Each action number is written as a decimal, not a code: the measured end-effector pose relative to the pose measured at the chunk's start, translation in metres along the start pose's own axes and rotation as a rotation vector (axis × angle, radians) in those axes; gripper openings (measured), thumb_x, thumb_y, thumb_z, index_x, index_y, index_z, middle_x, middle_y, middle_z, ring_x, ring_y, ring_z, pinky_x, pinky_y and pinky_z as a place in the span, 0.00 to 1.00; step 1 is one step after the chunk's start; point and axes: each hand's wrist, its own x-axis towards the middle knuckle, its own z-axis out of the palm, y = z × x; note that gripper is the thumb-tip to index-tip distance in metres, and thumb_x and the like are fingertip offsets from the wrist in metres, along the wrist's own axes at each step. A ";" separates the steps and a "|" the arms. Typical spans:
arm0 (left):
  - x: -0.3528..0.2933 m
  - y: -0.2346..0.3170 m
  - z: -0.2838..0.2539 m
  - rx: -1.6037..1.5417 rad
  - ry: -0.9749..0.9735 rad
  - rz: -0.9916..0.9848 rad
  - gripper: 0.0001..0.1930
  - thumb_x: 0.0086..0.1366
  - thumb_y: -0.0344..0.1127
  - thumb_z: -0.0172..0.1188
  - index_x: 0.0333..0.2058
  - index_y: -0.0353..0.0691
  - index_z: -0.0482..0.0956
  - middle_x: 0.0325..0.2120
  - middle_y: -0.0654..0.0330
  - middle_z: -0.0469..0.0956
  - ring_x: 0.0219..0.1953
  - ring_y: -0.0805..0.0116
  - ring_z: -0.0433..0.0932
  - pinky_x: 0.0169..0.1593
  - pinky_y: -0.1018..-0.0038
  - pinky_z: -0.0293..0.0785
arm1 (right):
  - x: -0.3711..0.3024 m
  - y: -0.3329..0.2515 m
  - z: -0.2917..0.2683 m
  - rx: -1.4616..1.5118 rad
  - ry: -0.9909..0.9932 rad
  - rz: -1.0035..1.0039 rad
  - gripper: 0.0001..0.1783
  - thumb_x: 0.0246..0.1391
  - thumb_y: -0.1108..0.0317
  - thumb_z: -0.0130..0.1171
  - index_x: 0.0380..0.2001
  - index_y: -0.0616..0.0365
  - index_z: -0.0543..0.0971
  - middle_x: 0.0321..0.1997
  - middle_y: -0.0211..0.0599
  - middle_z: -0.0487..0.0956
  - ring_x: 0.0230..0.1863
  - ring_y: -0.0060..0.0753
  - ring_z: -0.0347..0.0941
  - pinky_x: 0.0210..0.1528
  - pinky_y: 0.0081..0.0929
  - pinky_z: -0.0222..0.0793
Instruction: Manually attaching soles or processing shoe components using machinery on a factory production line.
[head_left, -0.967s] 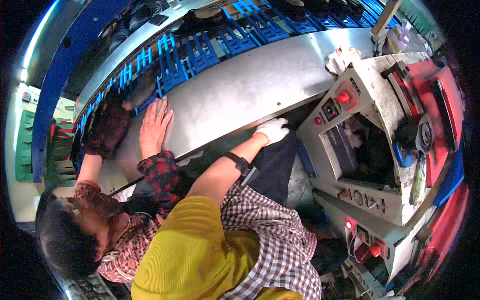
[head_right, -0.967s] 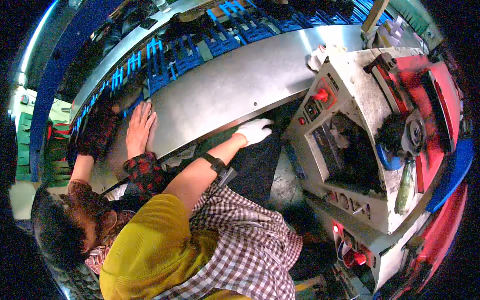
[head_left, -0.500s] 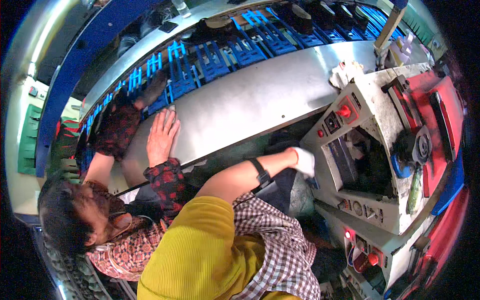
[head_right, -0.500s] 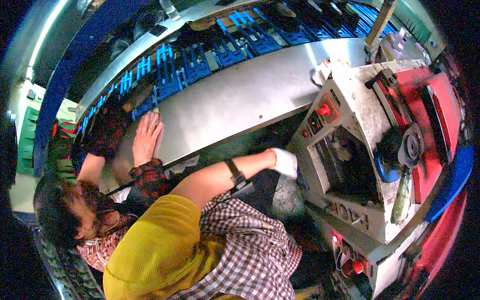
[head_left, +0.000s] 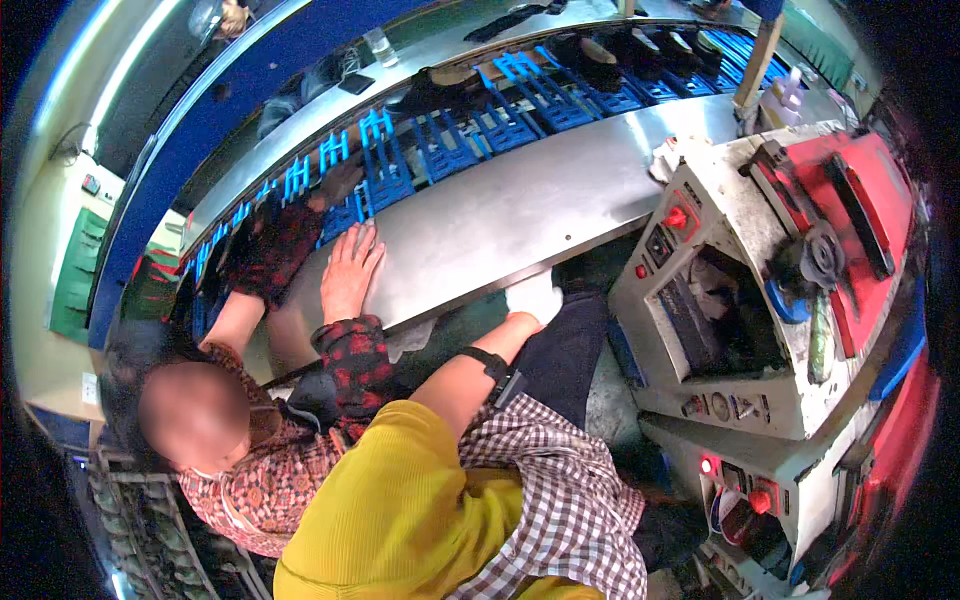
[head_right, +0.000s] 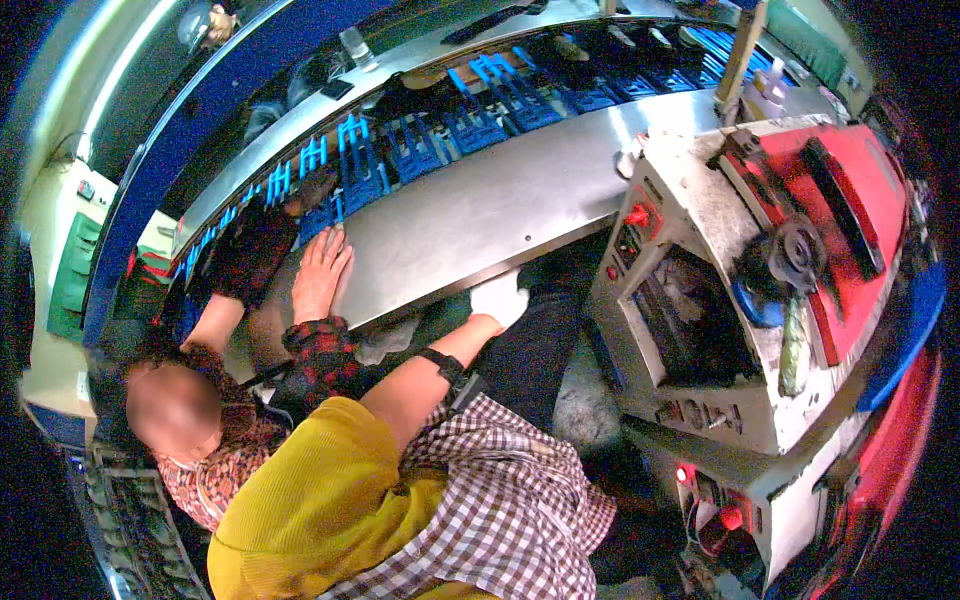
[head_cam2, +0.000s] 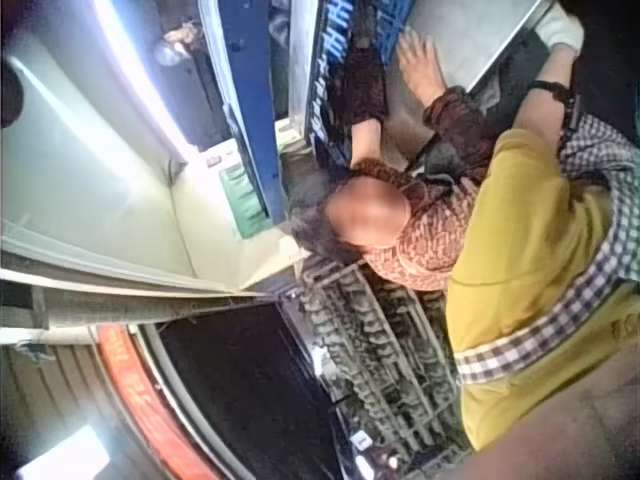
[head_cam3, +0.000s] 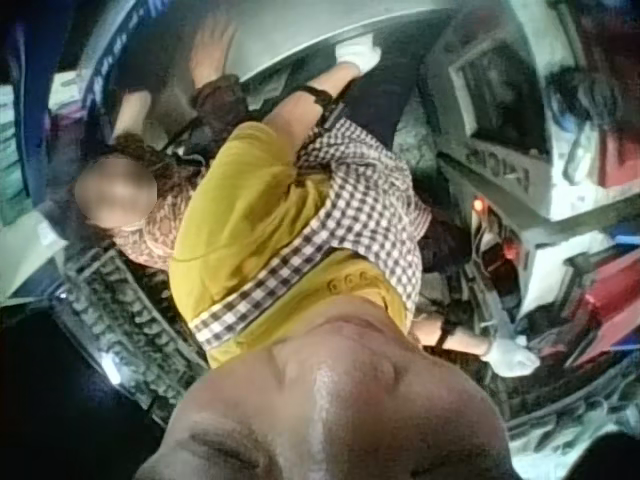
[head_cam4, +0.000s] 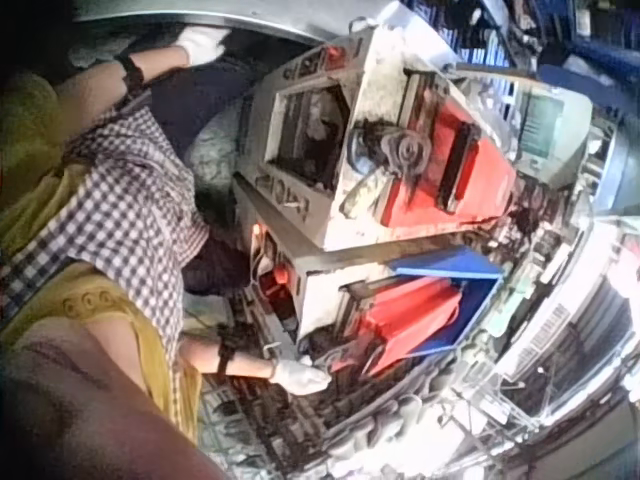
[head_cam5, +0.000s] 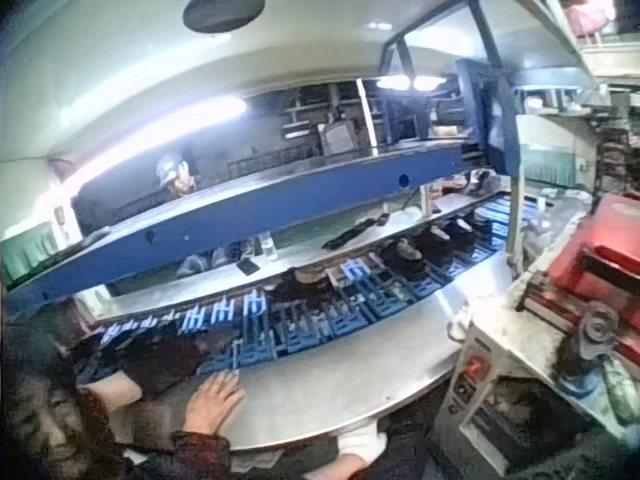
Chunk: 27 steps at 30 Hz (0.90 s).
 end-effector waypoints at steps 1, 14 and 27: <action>-0.006 0.003 -0.013 0.119 -0.097 0.044 0.29 0.68 0.52 0.49 0.61 0.43 0.76 0.56 0.43 0.79 0.59 0.45 0.77 0.62 0.56 0.73 | -0.002 0.002 0.003 0.025 0.028 -0.052 0.23 0.74 0.56 0.48 0.27 0.55 0.81 0.28 0.46 0.82 0.30 0.48 0.77 0.34 0.40 0.71; -0.113 0.297 -0.168 -0.172 -0.642 1.464 0.21 0.70 0.48 0.62 0.54 0.41 0.82 0.47 0.53 0.84 0.51 0.51 0.82 0.55 0.62 0.78 | 0.021 0.020 -0.029 0.446 -0.620 0.220 0.23 0.70 0.70 0.53 0.64 0.68 0.72 0.66 0.39 0.75 0.64 0.32 0.71 0.66 0.31 0.66; -0.235 0.570 -0.115 -0.310 0.104 2.119 0.23 0.61 0.39 0.61 0.54 0.40 0.77 0.48 0.49 0.78 0.55 0.45 0.75 0.58 0.53 0.73 | -0.032 -0.086 -0.080 0.117 -0.565 0.084 0.30 0.65 0.56 0.59 0.68 0.51 0.70 0.54 0.57 0.81 0.52 0.60 0.80 0.52 0.47 0.76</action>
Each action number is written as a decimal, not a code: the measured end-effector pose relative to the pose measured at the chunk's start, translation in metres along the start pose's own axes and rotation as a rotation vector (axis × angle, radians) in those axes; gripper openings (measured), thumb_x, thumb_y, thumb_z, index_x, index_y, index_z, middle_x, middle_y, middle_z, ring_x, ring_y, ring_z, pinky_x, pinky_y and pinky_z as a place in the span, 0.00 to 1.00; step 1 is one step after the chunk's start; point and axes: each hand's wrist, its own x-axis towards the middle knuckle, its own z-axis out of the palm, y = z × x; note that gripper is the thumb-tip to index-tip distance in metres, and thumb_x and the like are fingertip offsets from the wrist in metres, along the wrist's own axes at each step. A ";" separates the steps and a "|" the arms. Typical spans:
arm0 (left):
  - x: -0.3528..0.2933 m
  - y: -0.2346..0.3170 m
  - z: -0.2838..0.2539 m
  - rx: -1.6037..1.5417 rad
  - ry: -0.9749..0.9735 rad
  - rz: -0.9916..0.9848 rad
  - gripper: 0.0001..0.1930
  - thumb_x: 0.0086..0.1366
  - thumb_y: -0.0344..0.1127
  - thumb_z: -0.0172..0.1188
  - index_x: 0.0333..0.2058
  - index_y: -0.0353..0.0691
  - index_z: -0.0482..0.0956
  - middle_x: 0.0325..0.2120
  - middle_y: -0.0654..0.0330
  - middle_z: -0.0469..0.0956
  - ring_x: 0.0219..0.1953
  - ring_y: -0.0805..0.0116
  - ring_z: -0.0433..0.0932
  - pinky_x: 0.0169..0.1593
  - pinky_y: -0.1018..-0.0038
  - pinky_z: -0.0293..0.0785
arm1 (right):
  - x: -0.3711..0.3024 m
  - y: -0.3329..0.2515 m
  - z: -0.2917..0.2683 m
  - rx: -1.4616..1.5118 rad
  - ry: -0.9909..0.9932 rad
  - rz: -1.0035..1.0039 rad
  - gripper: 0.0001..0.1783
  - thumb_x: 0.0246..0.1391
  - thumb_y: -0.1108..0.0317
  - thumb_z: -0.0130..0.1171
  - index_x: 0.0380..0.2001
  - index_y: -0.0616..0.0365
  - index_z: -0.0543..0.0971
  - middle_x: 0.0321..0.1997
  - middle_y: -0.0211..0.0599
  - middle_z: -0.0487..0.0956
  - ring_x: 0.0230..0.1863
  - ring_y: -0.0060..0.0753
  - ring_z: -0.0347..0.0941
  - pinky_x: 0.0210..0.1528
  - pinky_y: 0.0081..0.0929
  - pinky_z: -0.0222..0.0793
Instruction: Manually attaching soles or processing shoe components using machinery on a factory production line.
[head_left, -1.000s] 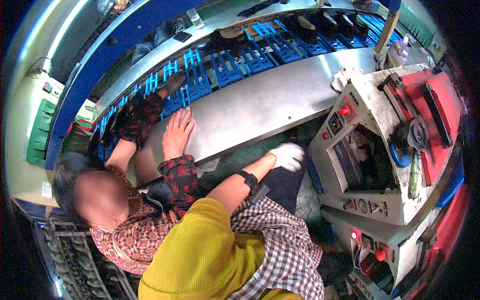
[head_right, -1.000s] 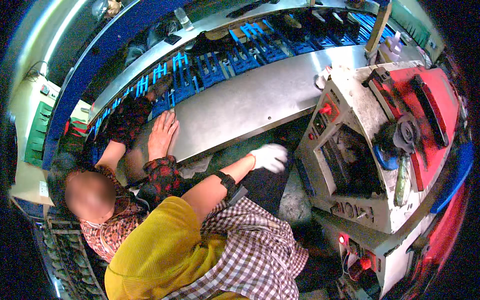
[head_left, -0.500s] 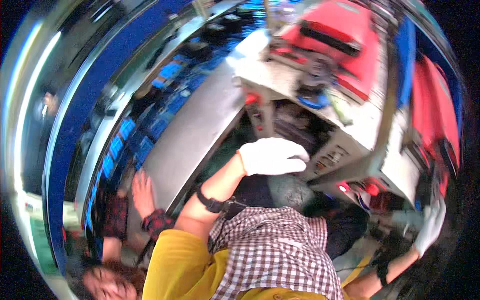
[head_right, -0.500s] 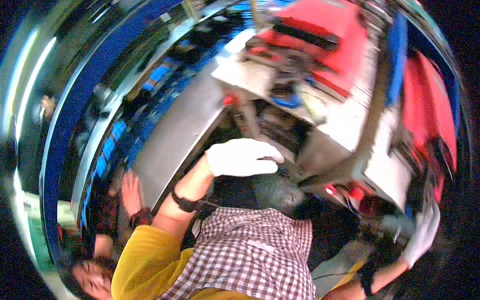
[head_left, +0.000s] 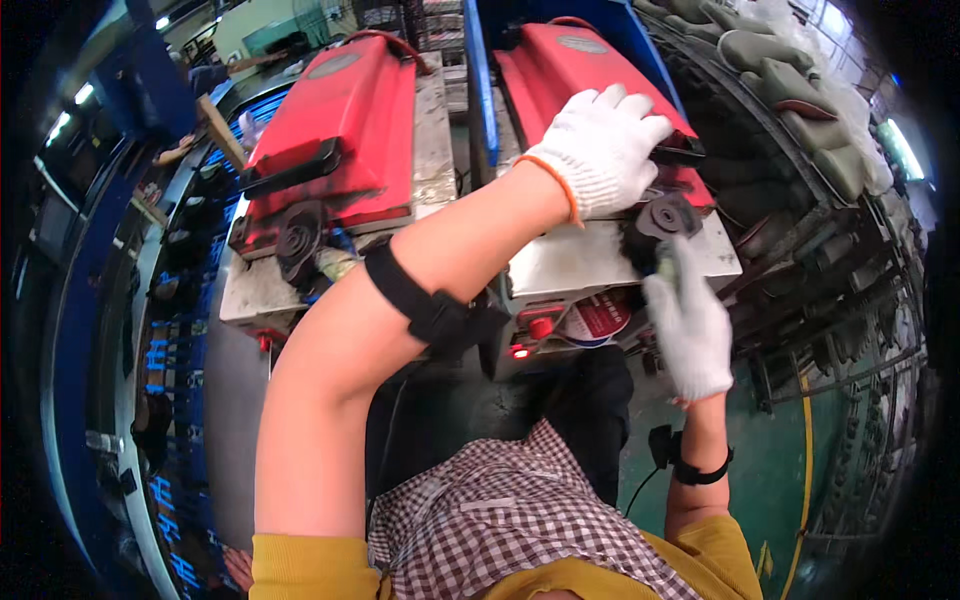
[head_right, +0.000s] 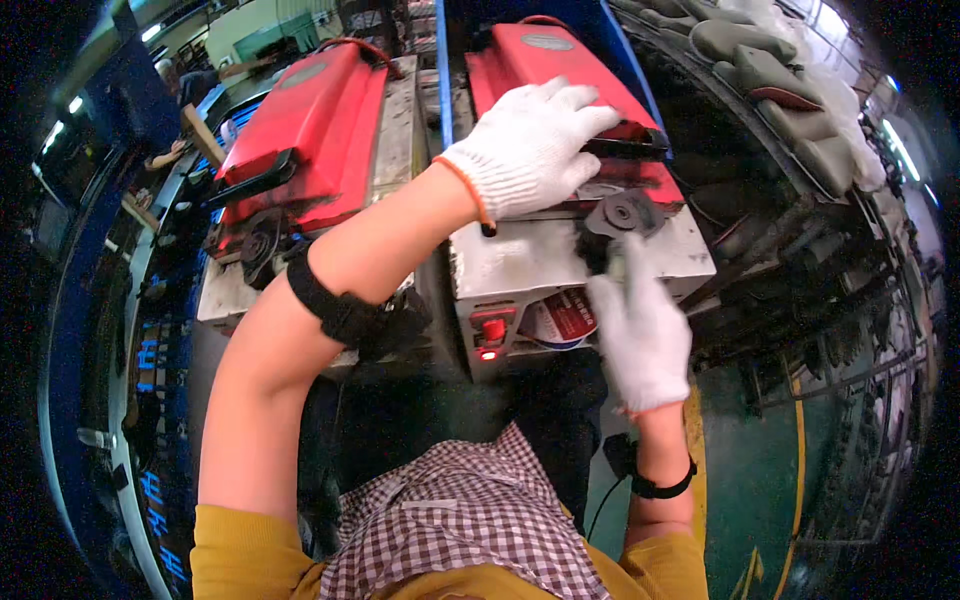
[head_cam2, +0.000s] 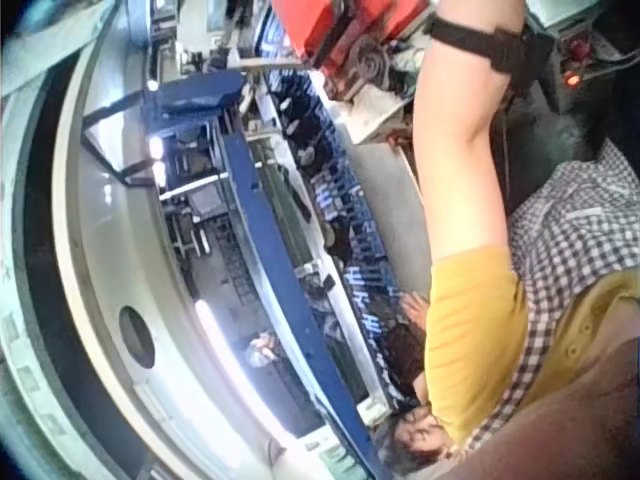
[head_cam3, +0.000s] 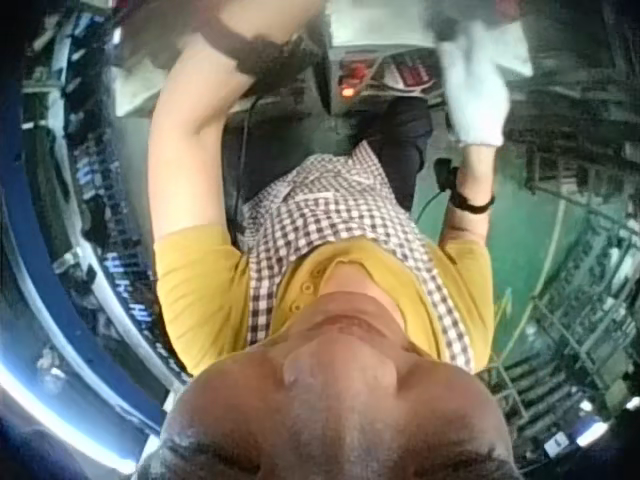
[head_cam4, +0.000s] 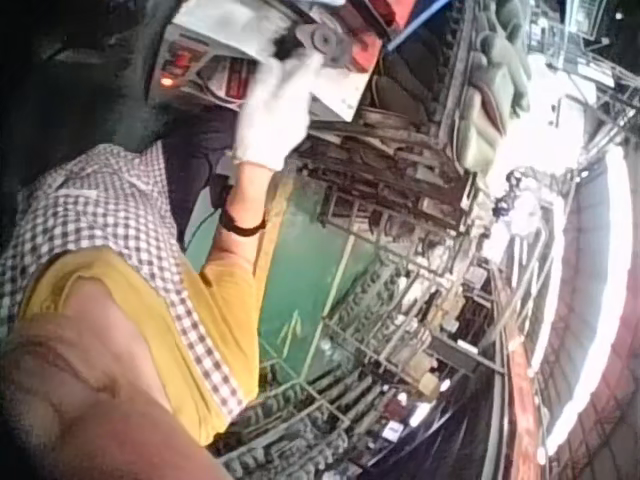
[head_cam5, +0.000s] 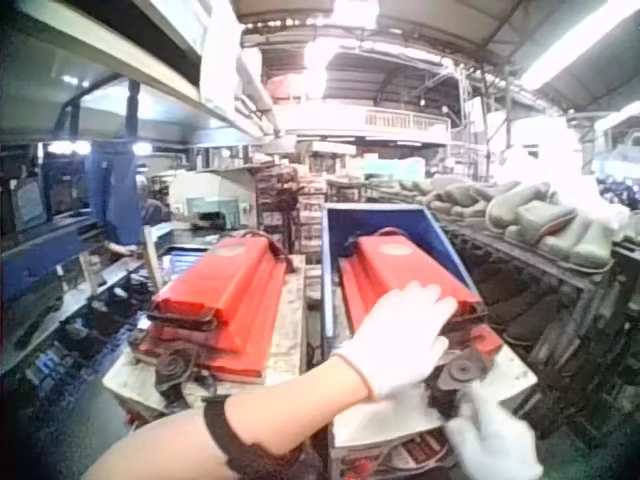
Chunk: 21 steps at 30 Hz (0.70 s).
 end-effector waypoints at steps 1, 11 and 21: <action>0.007 -0.004 0.011 -0.030 -0.037 0.010 0.24 0.60 0.39 0.61 0.55 0.40 0.76 0.47 0.49 0.78 0.55 0.45 0.75 0.57 0.53 0.73 | -0.006 -0.002 0.002 0.052 -0.006 -0.092 0.31 0.65 0.56 0.60 0.68 0.51 0.69 0.54 0.57 0.81 0.50 0.60 0.80 0.51 0.46 0.76; 0.075 -0.044 -0.015 -0.073 0.189 0.038 0.27 0.61 0.40 0.61 0.59 0.37 0.74 0.51 0.43 0.79 0.56 0.44 0.77 0.62 0.57 0.73 | 0.108 -0.013 -0.049 -0.116 -0.169 -0.381 0.17 0.64 0.59 0.59 0.51 0.57 0.83 0.53 0.51 0.82 0.53 0.47 0.80 0.57 0.38 0.74; 0.110 -0.052 -0.088 -0.100 0.074 -0.096 0.26 0.62 0.44 0.57 0.55 0.36 0.73 0.47 0.35 0.75 0.52 0.35 0.77 0.56 0.52 0.75 | 0.293 0.018 0.076 -0.662 -0.650 -0.163 0.62 0.48 0.39 0.65 0.78 0.55 0.49 0.78 0.59 0.58 0.74 0.54 0.62 0.71 0.36 0.64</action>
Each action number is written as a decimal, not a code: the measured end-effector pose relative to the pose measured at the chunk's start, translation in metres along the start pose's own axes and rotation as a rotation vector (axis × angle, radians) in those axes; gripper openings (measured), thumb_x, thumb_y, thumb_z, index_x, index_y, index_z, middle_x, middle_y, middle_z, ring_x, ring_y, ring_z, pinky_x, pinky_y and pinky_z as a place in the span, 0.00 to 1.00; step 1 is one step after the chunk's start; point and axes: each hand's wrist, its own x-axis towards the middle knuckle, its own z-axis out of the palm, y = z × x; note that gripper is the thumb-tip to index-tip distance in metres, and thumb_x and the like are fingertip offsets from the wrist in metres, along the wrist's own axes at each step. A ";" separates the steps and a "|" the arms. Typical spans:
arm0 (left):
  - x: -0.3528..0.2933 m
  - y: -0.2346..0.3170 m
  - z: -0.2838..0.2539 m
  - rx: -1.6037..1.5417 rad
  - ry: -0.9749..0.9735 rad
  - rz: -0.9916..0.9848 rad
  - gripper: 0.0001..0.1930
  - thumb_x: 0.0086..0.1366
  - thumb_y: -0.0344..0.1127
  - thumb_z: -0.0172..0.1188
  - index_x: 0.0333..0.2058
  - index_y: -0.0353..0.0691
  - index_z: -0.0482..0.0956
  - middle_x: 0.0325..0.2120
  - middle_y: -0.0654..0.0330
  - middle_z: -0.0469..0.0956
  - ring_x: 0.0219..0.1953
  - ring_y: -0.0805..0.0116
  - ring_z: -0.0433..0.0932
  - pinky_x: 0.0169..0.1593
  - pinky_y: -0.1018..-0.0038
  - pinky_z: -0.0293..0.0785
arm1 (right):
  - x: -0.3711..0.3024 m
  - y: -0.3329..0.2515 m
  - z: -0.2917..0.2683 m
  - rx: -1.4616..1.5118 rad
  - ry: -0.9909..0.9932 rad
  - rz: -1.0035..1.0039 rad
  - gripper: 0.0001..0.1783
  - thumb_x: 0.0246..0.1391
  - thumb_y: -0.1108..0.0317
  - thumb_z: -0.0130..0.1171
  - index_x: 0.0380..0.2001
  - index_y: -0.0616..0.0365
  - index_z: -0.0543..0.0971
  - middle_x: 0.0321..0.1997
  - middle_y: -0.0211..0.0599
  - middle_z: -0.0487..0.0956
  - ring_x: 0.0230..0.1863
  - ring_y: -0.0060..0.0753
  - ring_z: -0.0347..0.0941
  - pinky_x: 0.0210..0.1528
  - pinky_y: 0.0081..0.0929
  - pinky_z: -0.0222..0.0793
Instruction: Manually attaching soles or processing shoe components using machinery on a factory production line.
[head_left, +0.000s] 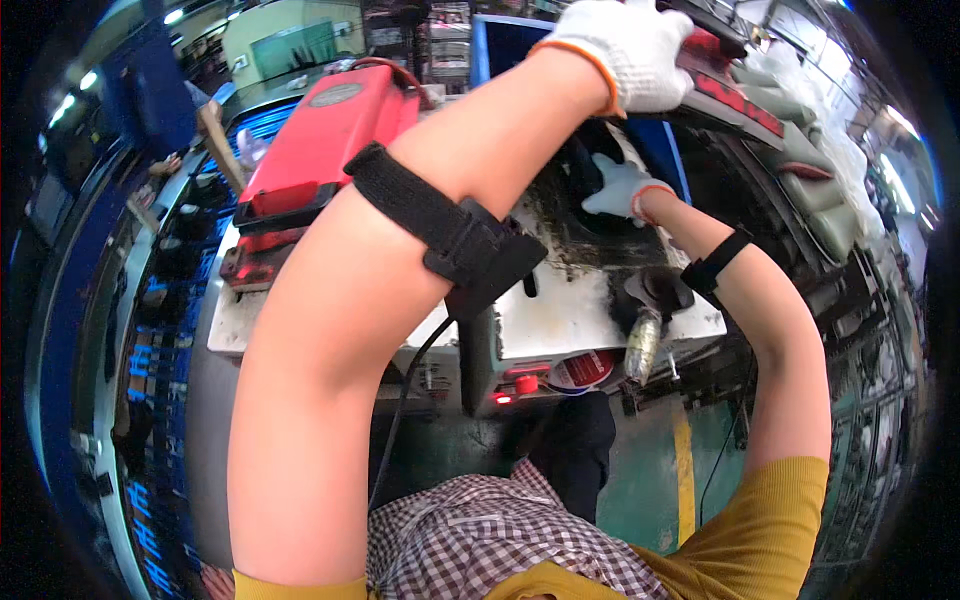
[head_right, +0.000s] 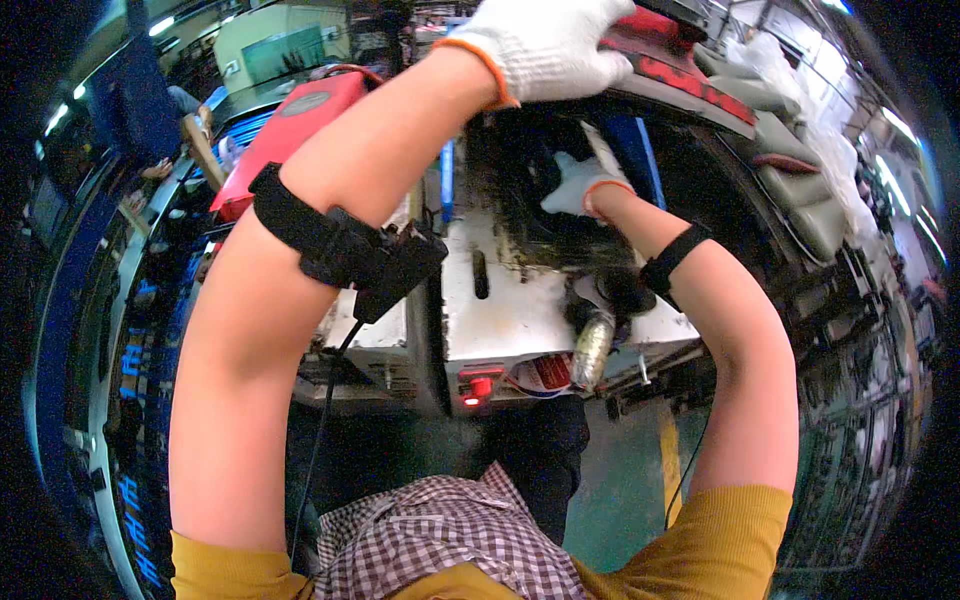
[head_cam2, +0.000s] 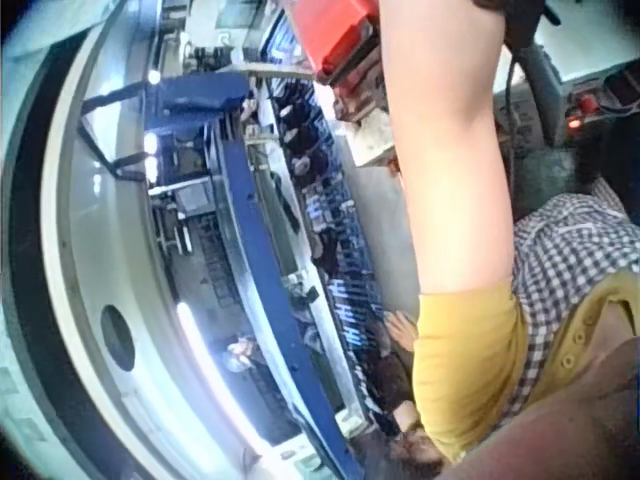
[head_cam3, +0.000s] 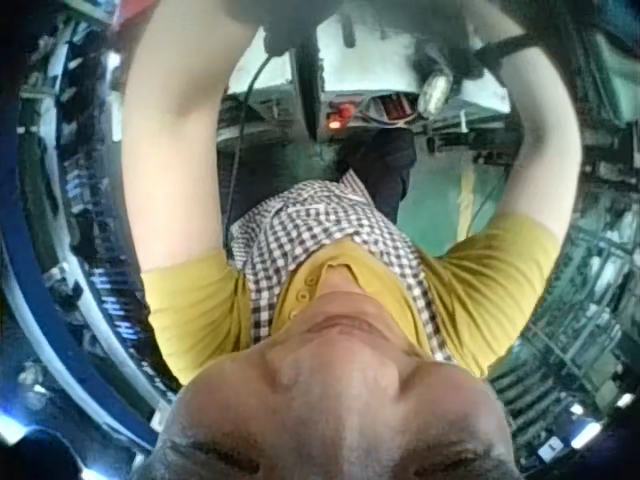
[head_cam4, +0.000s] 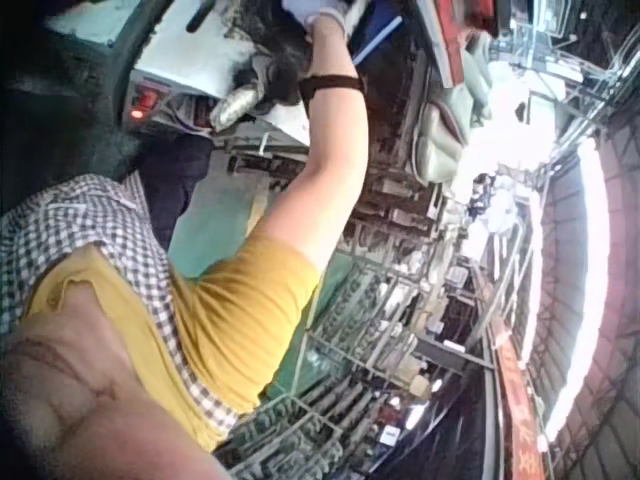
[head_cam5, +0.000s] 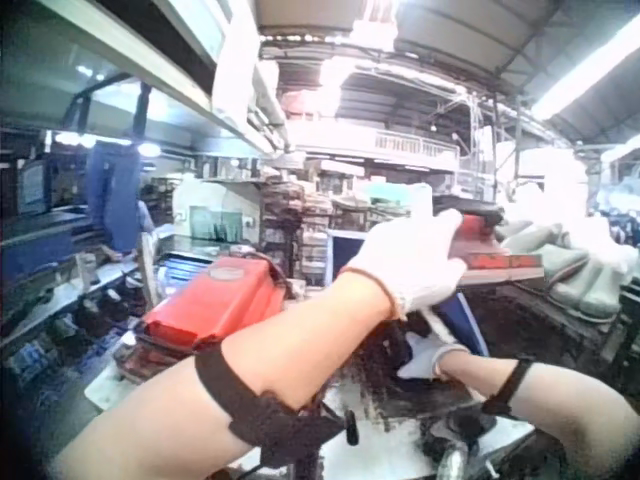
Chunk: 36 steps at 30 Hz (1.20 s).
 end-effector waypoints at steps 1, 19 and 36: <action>-0.007 -0.005 -0.007 0.085 -0.029 -0.010 0.28 0.64 0.47 0.57 0.57 0.35 0.71 0.50 0.35 0.75 0.55 0.37 0.76 0.58 0.53 0.74 | -0.007 -0.012 -0.013 0.259 -0.060 0.050 0.60 0.47 0.44 0.65 0.79 0.51 0.50 0.77 0.56 0.61 0.72 0.50 0.65 0.61 0.40 0.75; -0.291 0.120 -0.054 -1.504 0.219 -0.725 0.50 0.64 0.63 0.66 0.68 0.30 0.56 0.59 0.47 0.72 0.55 0.62 0.77 0.53 0.69 0.78 | -0.272 -0.085 0.036 1.771 0.525 -0.414 0.45 0.59 0.65 0.61 0.75 0.64 0.53 0.76 0.49 0.61 0.73 0.45 0.62 0.74 0.41 0.61; -0.649 -0.150 -0.258 -0.451 1.536 -1.594 0.28 0.52 0.48 0.69 0.45 0.31 0.80 0.44 0.52 0.80 0.46 0.62 0.78 0.51 0.66 0.73 | -0.179 -0.357 0.034 0.407 0.899 -0.867 0.21 0.48 0.83 0.60 0.47 0.61 0.83 0.48 0.44 0.83 0.52 0.51 0.77 0.60 0.43 0.67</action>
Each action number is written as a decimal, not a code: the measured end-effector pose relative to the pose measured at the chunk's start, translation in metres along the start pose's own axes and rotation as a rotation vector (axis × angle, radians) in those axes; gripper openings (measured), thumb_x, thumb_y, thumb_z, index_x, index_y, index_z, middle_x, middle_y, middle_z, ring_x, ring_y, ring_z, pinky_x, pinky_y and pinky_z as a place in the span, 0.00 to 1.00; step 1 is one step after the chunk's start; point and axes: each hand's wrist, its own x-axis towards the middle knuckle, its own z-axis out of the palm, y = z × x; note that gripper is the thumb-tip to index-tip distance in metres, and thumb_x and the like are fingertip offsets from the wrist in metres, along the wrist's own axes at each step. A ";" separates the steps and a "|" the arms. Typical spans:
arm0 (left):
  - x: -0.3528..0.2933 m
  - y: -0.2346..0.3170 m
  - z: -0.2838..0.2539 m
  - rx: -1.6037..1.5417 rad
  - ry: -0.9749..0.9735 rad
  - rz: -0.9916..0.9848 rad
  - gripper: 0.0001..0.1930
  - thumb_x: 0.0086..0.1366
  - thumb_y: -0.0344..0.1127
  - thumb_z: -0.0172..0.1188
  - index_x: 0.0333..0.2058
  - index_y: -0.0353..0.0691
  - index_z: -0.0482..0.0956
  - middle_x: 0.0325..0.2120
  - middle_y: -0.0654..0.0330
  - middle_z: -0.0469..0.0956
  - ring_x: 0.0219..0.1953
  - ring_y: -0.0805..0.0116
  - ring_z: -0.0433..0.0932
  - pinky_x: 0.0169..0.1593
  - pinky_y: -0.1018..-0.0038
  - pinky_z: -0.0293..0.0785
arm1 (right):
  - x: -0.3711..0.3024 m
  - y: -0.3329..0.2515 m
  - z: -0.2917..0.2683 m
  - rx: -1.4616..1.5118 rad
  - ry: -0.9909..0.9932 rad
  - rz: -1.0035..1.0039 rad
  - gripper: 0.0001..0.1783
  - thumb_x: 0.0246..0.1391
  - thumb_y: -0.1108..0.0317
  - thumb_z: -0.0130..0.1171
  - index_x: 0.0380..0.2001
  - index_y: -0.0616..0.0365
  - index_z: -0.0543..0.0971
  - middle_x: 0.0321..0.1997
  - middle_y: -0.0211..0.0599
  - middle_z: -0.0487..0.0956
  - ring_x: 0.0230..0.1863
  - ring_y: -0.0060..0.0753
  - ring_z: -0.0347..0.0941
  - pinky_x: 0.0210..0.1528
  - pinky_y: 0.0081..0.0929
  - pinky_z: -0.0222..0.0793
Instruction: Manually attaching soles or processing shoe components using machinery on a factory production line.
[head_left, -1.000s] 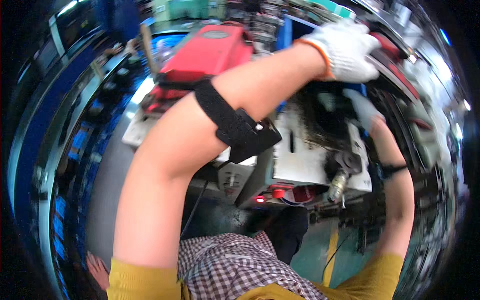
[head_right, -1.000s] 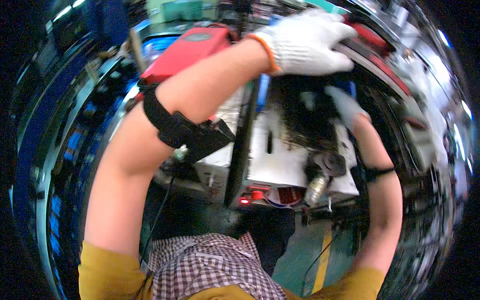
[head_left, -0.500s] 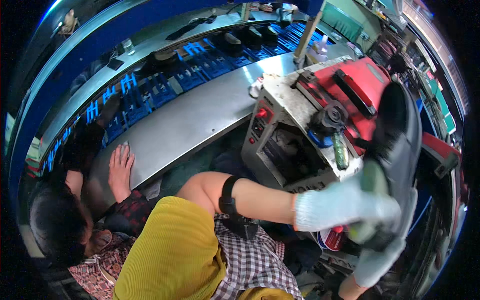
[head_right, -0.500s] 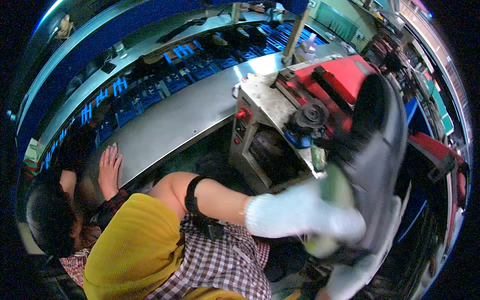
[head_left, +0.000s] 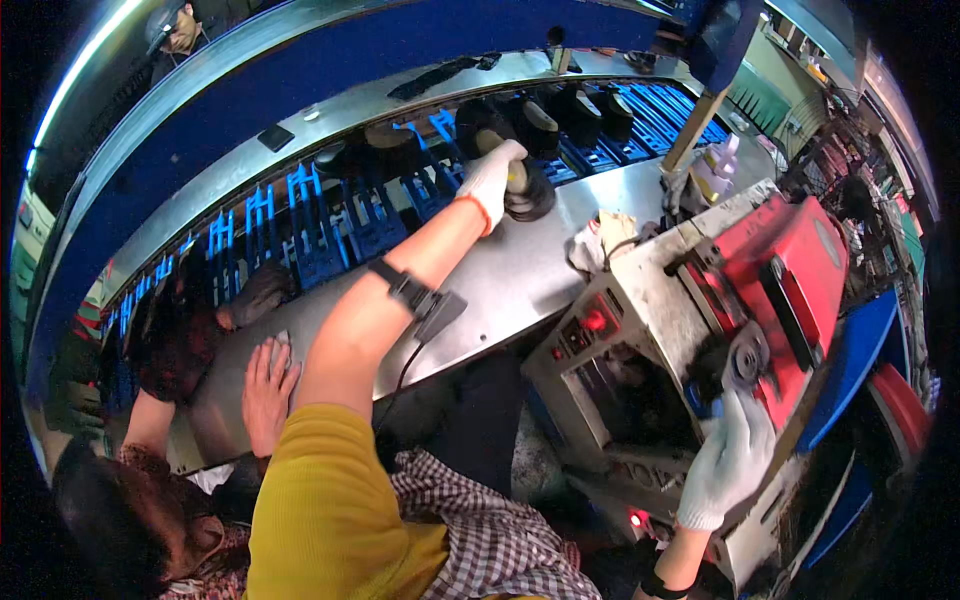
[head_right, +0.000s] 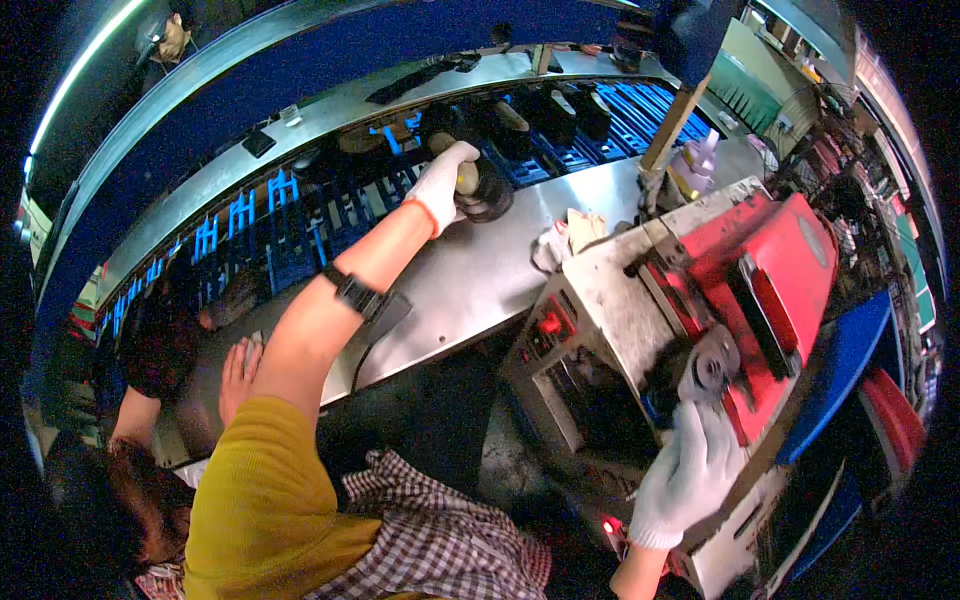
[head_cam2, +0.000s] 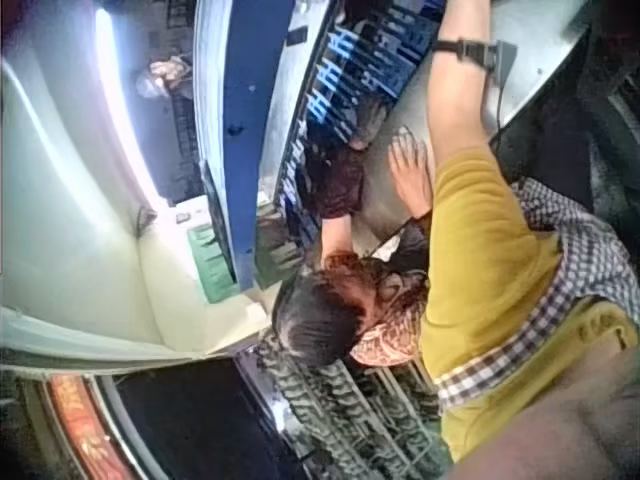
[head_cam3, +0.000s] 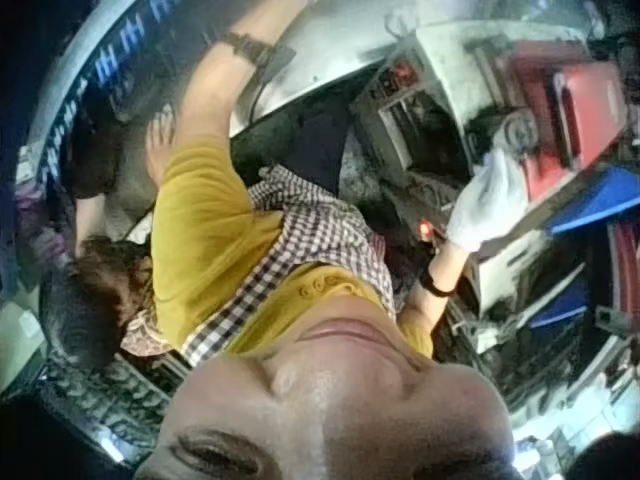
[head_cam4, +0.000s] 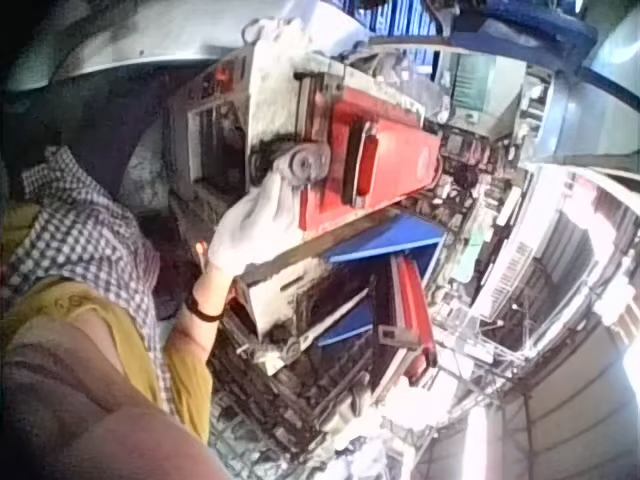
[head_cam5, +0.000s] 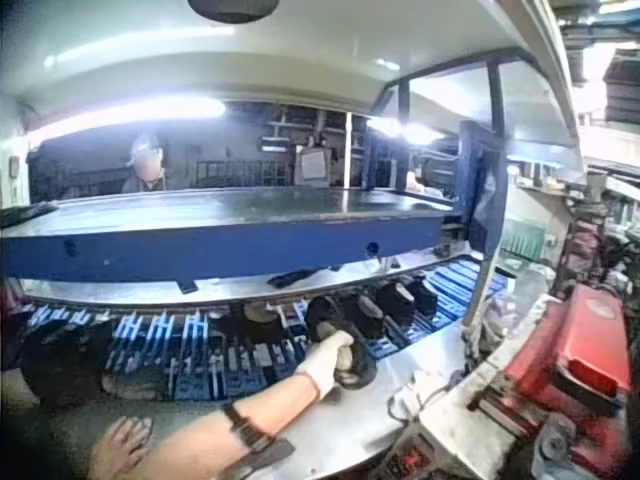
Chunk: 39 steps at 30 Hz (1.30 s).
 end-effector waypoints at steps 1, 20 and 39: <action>0.033 -0.002 -0.004 0.085 -0.001 0.009 0.27 0.54 0.48 0.68 0.48 0.36 0.77 0.43 0.53 0.80 0.44 0.59 0.79 0.52 0.61 0.74 | 0.000 0.001 0.003 0.037 0.024 0.027 0.20 0.48 0.83 0.60 0.47 0.60 0.83 0.47 0.43 0.83 0.51 0.50 0.77 0.59 0.43 0.68; 0.131 -0.019 -0.054 -0.024 0.608 0.343 0.50 0.63 0.61 0.62 0.73 0.35 0.53 0.71 0.42 0.61 0.71 0.51 0.61 0.70 0.63 0.59 | 0.013 -0.011 0.009 0.096 0.101 0.132 0.10 0.60 0.87 0.60 0.44 0.73 0.82 0.42 0.55 0.83 0.35 0.48 0.80 0.38 0.36 0.80; 0.180 0.041 -0.185 -0.130 0.299 -0.147 0.29 0.53 0.63 0.66 0.50 0.54 0.80 0.53 0.60 0.79 0.59 0.54 0.75 0.65 0.37 0.59 | 0.002 -0.013 0.006 -0.071 -0.007 0.213 0.15 0.60 0.84 0.57 0.50 0.68 0.82 0.51 0.51 0.81 0.54 0.48 0.77 0.60 0.39 0.70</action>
